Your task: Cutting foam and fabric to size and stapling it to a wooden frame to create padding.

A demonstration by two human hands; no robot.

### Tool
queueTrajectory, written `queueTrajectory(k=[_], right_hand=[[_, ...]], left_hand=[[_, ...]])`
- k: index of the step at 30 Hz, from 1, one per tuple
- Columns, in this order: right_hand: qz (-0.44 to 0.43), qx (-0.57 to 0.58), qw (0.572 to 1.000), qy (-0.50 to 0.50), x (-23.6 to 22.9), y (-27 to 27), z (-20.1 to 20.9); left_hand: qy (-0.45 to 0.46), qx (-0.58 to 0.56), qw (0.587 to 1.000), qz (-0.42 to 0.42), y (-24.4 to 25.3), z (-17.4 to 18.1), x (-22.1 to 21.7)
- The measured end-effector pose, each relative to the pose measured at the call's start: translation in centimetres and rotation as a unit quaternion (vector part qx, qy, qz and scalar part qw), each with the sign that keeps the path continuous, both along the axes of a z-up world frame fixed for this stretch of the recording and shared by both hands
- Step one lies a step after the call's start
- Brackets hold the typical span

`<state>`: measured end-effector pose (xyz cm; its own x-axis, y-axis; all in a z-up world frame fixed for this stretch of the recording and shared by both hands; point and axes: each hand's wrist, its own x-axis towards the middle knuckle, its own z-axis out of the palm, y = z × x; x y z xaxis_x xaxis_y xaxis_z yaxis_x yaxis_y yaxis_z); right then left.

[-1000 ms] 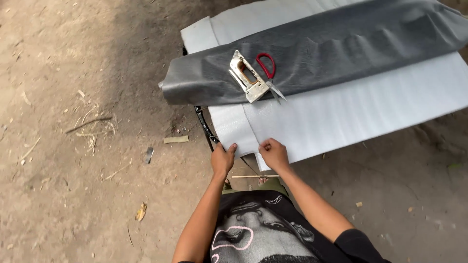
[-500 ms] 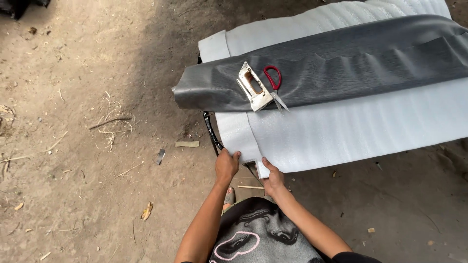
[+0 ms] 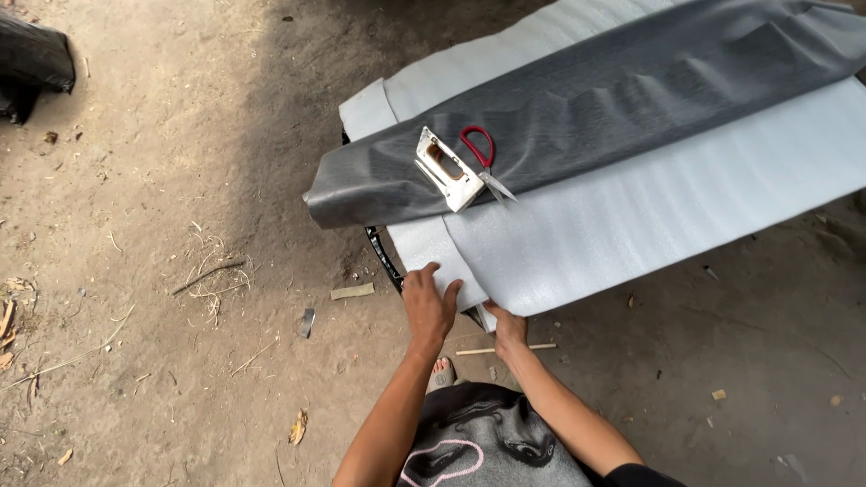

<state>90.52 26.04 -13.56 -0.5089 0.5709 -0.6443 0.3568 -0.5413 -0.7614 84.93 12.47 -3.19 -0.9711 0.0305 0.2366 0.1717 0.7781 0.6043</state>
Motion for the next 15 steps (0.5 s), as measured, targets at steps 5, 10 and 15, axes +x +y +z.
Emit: queueTrajectory(k=[5,10,15], right_hand=[[-0.06,-0.103,0.992,0.031,-0.7,-1.0,2.0],[-0.073,-0.11,0.991,0.03,-1.2,-0.8,-3.9],[-0.065,-0.105,0.992,0.026,-0.8,-0.2,-9.8]], left_hand=[[-0.065,-0.085,0.991,-0.083,0.8,-1.9,-1.0],[-0.074,-0.144,0.981,-0.112,0.5,-3.1,-0.8],[-0.072,-0.238,0.951,-0.182,-0.1,-2.5,0.6]])
